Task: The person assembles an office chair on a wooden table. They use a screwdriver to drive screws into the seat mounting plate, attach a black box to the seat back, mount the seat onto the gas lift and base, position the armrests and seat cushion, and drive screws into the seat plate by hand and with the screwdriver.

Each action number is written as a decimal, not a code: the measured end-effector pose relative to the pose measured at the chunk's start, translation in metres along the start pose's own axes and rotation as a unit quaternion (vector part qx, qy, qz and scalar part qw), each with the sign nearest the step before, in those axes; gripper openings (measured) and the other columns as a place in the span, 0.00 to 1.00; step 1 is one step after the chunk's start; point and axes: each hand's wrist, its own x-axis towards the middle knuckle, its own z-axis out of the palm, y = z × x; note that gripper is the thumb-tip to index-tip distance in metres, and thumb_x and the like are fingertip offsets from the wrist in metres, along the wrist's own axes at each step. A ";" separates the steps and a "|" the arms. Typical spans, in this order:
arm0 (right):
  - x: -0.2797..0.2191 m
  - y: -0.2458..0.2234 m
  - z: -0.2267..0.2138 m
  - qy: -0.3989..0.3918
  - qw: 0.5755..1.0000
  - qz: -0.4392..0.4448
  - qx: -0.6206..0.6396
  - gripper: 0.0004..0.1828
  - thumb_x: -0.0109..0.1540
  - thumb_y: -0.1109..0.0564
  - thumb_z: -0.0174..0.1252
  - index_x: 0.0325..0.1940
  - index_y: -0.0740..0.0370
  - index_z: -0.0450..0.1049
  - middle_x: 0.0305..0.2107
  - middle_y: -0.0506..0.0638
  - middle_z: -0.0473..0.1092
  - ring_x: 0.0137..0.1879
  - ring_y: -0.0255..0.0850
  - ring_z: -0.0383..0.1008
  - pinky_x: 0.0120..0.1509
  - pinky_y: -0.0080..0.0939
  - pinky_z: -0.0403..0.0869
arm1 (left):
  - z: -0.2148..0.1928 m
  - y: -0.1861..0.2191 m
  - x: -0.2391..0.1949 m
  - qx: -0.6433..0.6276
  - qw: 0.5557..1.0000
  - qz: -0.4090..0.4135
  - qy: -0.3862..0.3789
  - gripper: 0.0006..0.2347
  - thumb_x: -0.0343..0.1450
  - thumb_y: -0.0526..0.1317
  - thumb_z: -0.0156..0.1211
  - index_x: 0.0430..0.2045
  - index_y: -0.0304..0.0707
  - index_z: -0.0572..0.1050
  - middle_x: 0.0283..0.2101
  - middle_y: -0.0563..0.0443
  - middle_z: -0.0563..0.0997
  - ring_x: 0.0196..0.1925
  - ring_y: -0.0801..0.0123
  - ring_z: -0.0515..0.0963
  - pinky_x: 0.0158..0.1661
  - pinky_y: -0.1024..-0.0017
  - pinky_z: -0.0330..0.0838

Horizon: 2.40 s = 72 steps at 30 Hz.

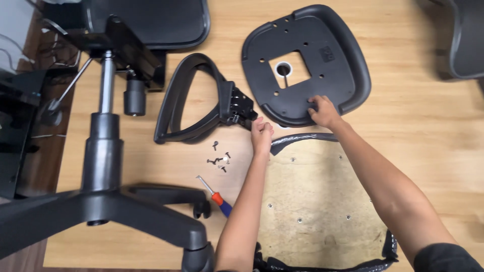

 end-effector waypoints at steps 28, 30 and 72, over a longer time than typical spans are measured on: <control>0.012 0.120 -0.067 0.163 0.757 0.329 0.540 0.22 0.62 0.64 0.58 0.58 0.75 0.63 0.47 0.64 0.73 0.46 0.52 0.81 0.43 0.48 0.81 | 0.126 0.051 0.031 0.009 0.998 0.023 -0.054 0.38 0.70 0.31 0.55 0.73 0.34 0.36 0.67 0.32 0.64 0.66 0.56 0.70 0.63 0.68 0.63; 0.006 0.127 -0.070 0.149 0.737 0.260 0.606 0.14 0.63 0.65 0.58 0.52 0.72 0.68 0.46 0.61 0.72 0.47 0.50 0.78 0.41 0.52 0.76 | 0.132 0.067 0.020 0.026 0.991 0.094 -0.088 0.39 0.73 0.29 0.54 0.74 0.33 0.32 0.74 0.32 0.54 0.72 0.56 0.61 0.67 0.68 0.57; -0.487 0.022 0.125 0.267 0.717 0.186 0.616 0.25 0.75 0.42 0.61 0.42 0.65 0.63 0.26 0.44 0.58 0.28 0.36 0.55 0.31 0.39 0.61 | -0.185 -0.034 -0.248 0.367 0.916 0.134 -0.089 0.33 0.74 0.34 0.57 0.73 0.33 0.46 0.68 0.27 0.67 0.67 0.48 0.70 0.63 0.64 0.63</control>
